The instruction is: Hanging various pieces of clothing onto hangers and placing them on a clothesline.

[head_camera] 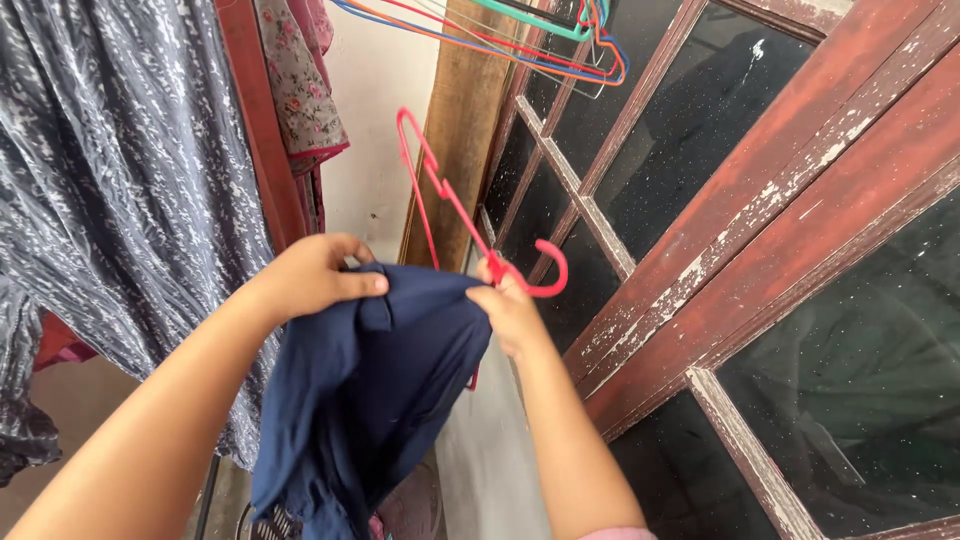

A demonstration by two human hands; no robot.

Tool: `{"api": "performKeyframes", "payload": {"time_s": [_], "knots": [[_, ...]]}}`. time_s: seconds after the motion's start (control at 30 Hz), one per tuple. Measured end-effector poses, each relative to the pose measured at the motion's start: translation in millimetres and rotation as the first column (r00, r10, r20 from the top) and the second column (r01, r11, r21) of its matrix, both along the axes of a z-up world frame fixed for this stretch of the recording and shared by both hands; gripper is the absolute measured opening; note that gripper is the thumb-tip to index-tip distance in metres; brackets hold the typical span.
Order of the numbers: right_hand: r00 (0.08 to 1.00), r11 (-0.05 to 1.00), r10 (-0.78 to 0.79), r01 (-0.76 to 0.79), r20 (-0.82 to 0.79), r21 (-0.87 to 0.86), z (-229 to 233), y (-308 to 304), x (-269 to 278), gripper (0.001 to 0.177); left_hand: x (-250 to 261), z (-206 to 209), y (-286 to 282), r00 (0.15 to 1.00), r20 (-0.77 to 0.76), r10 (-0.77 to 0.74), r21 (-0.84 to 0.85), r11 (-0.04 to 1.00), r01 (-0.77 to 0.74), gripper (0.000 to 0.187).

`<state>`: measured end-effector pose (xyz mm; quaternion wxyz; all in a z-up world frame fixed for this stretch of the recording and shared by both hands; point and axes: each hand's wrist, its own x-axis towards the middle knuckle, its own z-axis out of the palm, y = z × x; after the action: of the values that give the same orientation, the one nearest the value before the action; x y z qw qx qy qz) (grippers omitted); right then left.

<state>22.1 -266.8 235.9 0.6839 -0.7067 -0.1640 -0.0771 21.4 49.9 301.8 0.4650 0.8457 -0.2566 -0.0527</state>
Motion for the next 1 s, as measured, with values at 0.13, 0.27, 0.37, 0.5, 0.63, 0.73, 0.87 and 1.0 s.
{"api": "performKeyframes", "payload": {"time_s": [0.13,0.27,0.37,0.5,0.63,0.73,0.87,1.0], "knots": [[0.999,0.998,-0.012,0.015,-0.044,0.069,35.9,17.5,-3.1,0.022,-18.9,6.6,-5.0,0.975,0.107,0.197,-0.095,0.978,-0.187,0.055],[0.997,0.987,0.054,-0.045,-0.05,0.153,56.5,42.3,-9.5,0.016,-58.5,6.2,-28.3,0.68,0.66,0.319,-0.218,0.948,-0.234,0.067],[0.995,0.99,0.098,-0.094,-0.032,0.101,45.8,51.3,-2.3,0.023,-80.7,-1.8,-52.0,0.638,0.748,0.183,-0.184,0.981,-0.066,0.078],[0.976,0.974,0.185,-0.168,-0.112,0.149,44.3,55.0,-5.7,0.021,-73.5,-28.1,-75.9,0.525,0.832,0.18,-0.157,0.984,-0.089,0.077],[0.96,0.956,0.262,-0.243,-0.103,0.166,26.8,44.9,-2.3,0.024,-67.0,-31.7,-84.9,0.707,0.683,0.184,-0.294,0.955,0.036,0.039],[0.96,0.964,0.235,-0.21,-0.152,0.165,27.8,38.6,-9.2,0.022,-74.4,-15.6,-89.6,0.671,0.717,0.191,-0.244,0.97,-0.014,0.028],[0.989,0.989,0.148,-0.148,-0.023,-0.018,25.0,24.5,-28.1,0.012,-74.9,-2.4,-97.6,0.476,0.815,0.331,-0.276,0.944,-0.183,0.023],[0.921,0.854,0.387,-0.338,-0.048,0.396,-2.6,8.0,-42.9,0.025,-32.2,-31.8,-94.6,0.674,0.638,0.373,-0.349,0.92,-0.179,0.016]]}}
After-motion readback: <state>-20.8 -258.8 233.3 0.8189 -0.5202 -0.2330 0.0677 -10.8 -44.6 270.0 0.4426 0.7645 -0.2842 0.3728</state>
